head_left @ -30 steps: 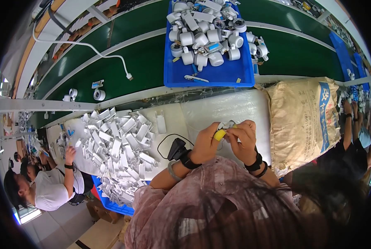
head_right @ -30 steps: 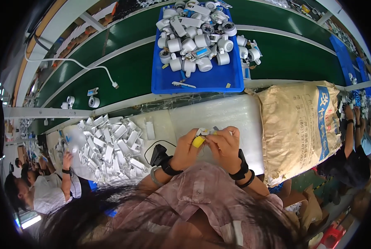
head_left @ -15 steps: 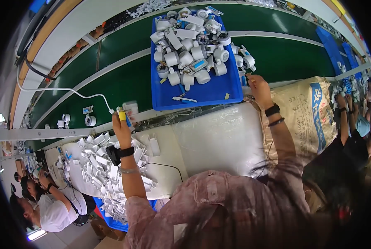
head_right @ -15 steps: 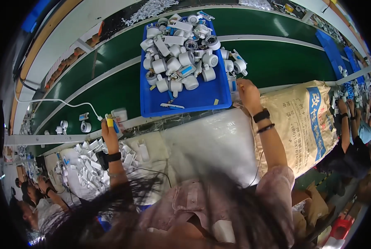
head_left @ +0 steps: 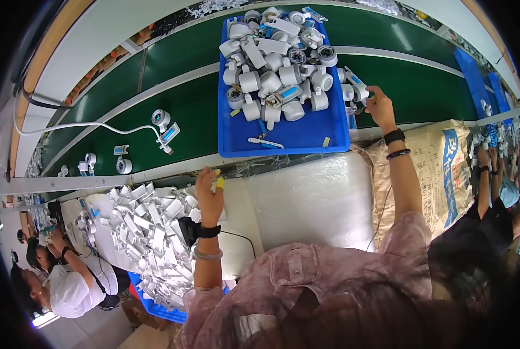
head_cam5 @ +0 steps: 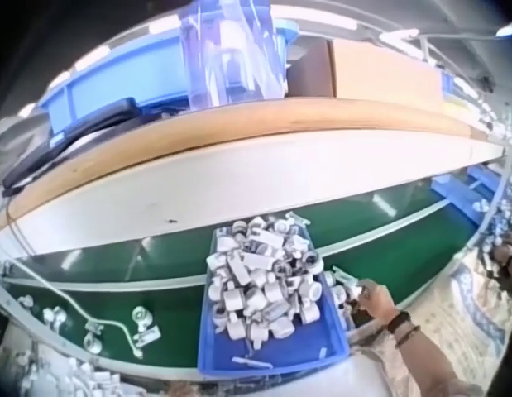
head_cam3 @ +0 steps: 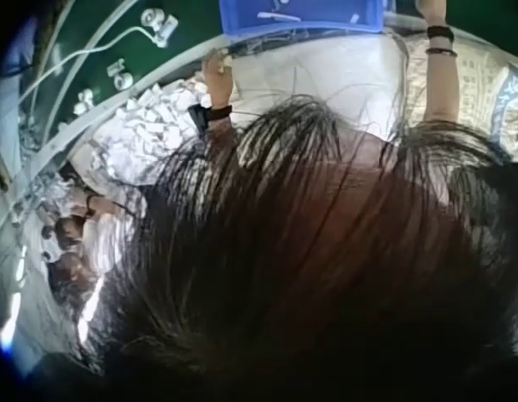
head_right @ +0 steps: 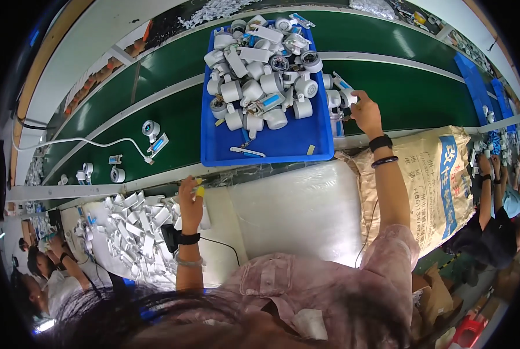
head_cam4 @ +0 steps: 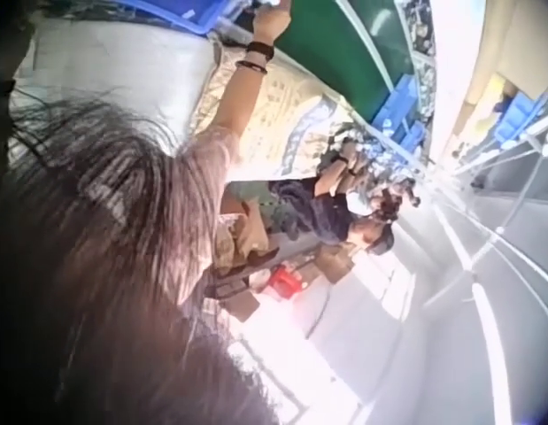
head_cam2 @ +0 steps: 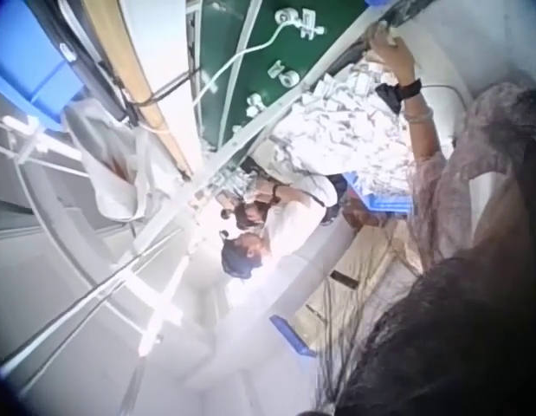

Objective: The person picks up a white plastic housing and internal components, then fits the parts together by hand. They use a small tool to secure the assembly before placing the unit on the work surface.

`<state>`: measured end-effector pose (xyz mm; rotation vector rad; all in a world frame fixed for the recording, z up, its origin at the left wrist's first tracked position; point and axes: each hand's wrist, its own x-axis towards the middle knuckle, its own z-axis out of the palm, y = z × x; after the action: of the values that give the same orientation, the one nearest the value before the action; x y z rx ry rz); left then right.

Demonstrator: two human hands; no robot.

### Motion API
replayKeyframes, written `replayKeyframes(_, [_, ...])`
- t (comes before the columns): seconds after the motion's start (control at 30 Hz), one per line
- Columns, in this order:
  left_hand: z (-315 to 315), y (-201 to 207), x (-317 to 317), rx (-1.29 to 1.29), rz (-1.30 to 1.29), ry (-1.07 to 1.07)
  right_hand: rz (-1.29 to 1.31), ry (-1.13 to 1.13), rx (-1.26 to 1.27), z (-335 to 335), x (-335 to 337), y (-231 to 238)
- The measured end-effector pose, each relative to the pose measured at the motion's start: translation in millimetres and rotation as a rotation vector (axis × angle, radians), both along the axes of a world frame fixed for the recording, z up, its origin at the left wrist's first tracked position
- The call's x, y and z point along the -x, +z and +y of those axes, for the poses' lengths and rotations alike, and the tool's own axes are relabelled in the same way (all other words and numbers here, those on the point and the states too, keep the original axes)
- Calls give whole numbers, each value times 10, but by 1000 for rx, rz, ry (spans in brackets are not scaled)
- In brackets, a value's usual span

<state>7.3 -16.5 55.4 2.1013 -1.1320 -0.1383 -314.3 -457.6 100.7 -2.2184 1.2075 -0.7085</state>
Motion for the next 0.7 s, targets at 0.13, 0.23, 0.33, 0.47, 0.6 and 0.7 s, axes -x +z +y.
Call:
replayKeyframes(0.13, [-135, 31, 375, 87, 376, -79, 275, 203, 487, 90, 79, -24])
replayKeyframes(0.23, [-213, 63, 622, 74, 386, -164, 475, 331, 608, 161, -25, -124])
replayKeyframes(0.33, [-248, 118, 779, 74, 489, -271, 665, 399, 801, 98, -111, -245])
replayKeyframes(0.47, [-190, 191, 807, 63, 499, -269, 786, 396, 846, -13, -131, -134])
replayKeyframes(0.6, [-172, 126, 759, 92, 552, -262, 734, 481, 769, -73, 99, 177])
replayKeyframes(0.7, [-186, 205, 779, 27, 652, -268, 556, 470, 539, 180, 243, 642])
